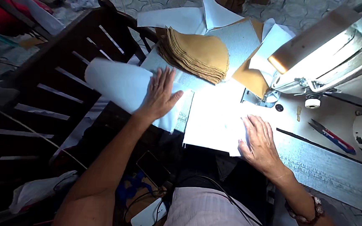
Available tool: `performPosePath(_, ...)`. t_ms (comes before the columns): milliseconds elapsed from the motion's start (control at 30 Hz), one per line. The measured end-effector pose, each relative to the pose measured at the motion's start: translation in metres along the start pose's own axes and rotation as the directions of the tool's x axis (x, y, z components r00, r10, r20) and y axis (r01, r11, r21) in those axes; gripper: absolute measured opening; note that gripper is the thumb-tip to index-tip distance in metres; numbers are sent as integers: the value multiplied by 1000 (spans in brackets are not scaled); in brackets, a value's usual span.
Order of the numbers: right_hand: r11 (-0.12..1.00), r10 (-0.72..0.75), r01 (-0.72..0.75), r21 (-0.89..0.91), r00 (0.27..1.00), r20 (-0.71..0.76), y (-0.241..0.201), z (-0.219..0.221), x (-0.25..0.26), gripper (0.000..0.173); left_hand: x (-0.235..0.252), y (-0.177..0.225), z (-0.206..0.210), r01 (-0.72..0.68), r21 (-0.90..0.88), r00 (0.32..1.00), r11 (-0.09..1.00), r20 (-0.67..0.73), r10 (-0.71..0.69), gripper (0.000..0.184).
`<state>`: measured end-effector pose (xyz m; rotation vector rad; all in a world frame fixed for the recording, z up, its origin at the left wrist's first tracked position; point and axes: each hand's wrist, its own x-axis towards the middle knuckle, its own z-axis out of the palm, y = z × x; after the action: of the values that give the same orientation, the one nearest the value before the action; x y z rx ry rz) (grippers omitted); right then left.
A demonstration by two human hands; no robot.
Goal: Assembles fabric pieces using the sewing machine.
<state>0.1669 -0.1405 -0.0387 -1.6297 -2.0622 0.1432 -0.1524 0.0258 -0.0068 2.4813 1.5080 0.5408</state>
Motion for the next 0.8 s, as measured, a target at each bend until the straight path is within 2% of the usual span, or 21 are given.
performPosePath(67, 999, -6, 6, -35, 1000, -2, -5, 2, -1, 57, 18, -6, -7, -144, 10, 981, 990, -133, 144, 75)
performPosePath(133, 998, -2, 1, -61, 1000, -21, -8, 5, 0, 54, 48, -1, -12, -332, 36, 898, 943, -295, 327, 55)
performPosePath(167, 997, -4, 1, -73, 999, -32, -9, 6, 1, 53, 65, 7, -16, -390, 31, 865, 920, -330, 378, 43)
performPosePath(233, 995, -24, 20, -97, 999, -40, -12, 6, 1, 51, 95, 25, -22, -426, -55, 868, 903, -305, 391, 29)
performPosePath(333, 994, -50, 46, -100, 998, -39, -15, 7, 0, 51, 130, 43, -28, -303, -169, 953, 938, -85, 292, 29)
performPosePath(400, 997, -30, 28, -65, 999, -29, -18, 7, 1, 51, 142, 47, -26, -194, -181, 975, 964, 76, 211, 38)
performPosePath(433, 998, -20, 19, -58, 999, -30, -19, 7, 1, 51, 145, 48, -22, -164, -184, 978, 969, 102, 184, 40)
performPosePath(600, 998, 11, -13, -62, 1000, -23, -21, 10, 0, 52, 145, 45, -12, -117, -249, 992, 961, 24, 127, 30)
performPosePath(700, 998, 23, -23, -53, 1000, -8, -21, 10, -1, 52, 146, 39, -5, -64, -386, 996, 920, -83, 34, 30)
performPosePath(800, 999, 23, -23, -36, 1000, -6, -21, 9, 0, 51, 138, 39, -17, -18, -586, 983, 810, -157, -92, 30)
